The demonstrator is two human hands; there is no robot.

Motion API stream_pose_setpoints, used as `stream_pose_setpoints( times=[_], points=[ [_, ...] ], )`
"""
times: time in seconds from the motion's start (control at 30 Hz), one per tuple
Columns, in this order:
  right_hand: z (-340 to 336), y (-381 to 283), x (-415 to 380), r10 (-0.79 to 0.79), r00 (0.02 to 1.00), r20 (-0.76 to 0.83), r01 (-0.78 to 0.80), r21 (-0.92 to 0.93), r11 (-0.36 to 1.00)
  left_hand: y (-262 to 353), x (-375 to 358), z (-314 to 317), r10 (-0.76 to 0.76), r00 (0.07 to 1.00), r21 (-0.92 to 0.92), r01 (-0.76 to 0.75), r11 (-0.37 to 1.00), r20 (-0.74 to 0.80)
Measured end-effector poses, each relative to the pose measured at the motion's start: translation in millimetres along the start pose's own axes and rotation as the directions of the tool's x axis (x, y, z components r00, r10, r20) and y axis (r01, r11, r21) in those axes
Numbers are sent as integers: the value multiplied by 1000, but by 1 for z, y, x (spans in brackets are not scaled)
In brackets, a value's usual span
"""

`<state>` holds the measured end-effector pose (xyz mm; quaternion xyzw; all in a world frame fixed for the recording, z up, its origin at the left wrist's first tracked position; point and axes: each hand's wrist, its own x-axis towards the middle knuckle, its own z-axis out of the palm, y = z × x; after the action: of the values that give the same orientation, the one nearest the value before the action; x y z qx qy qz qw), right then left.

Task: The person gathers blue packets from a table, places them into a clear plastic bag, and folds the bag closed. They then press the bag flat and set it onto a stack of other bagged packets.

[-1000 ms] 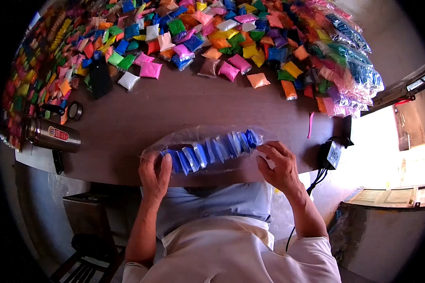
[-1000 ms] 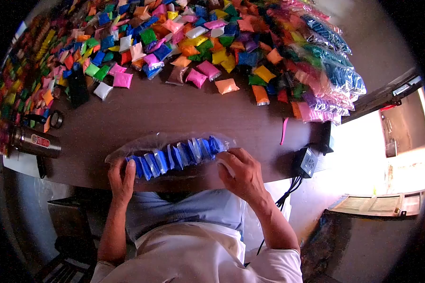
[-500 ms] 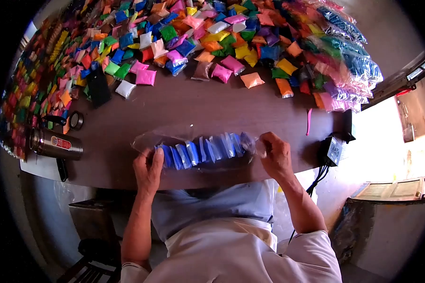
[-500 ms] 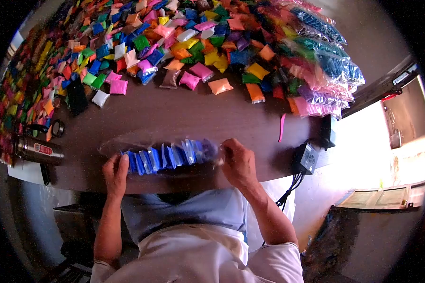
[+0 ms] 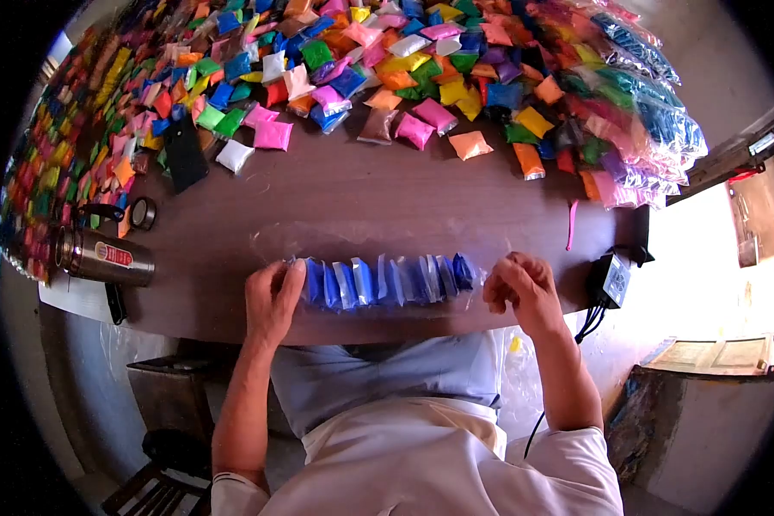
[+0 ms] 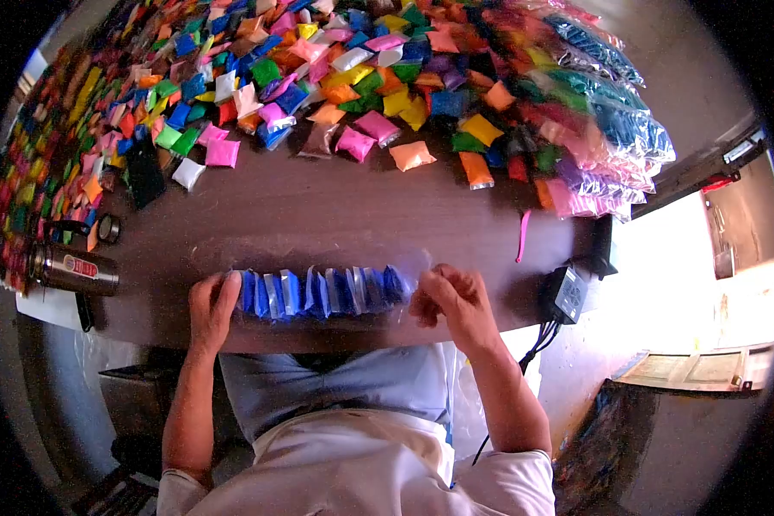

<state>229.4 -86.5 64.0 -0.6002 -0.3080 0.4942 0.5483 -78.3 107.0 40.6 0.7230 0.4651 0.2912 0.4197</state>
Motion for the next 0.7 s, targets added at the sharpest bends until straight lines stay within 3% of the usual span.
stream_pose_setpoints(
  times=[0.03, 0.07, 0.1, 0.13, 0.17, 0.23, 0.3, 0.37, 0.57, 0.67, 0.7],
  points=[
    [2, 1, -2, -109, 991, 84, 101, 89, 991, 3, 1, 0, 28, 999, 42, -27, 999, -37],
    [3, 0, -4, -105, 990, 90, 97, 90, 991, 1, 4, -1, 23, 999, 44, -21, 999, -41],
    [11, -10, -7, -368, 912, 183, 404, -238, 883, -1, 7, -3, 5, 1000, 29, -5, 1000, -1],
    [19, -17, -9, -550, 759, 350, 648, -490, 583, -3, 8, -4, -12, 999, 14, 11, 1000, 41],
    [27, -20, -10, -550, 758, 351, 649, -487, 584, -2, 10, -5, -13, 999, 16, 13, 1000, 40],
    [44, -19, -16, -473, 766, 436, 593, -764, 255, 1, 12, -6, -8, 999, 61, 6, 998, 33],
    [44, 4, -7, -421, 779, 465, 574, -798, 181, -6, 15, -6, -23, 998, 35, 21, 999, 60],
    [43, 19, 8, -527, 687, 500, 602, -798, 28, -8, 17, -7, -40, 996, 13, 39, 999, 82],
    [42, -8, 42, -515, 639, 571, 671, -741, 10, -4, 20, -12, -134, 984, 15, 133, 991, 116],
    [41, -20, 60, -472, 650, 595, 705, -704, 84, -17, 25, -14, -111, 992, 151, 101, 983, 58],
    [39, -22, 66, -472, 648, 598, 708, -701, 83, -2, 30, -17, -128, 981, 128, 109, 986, 145]
  ],
)
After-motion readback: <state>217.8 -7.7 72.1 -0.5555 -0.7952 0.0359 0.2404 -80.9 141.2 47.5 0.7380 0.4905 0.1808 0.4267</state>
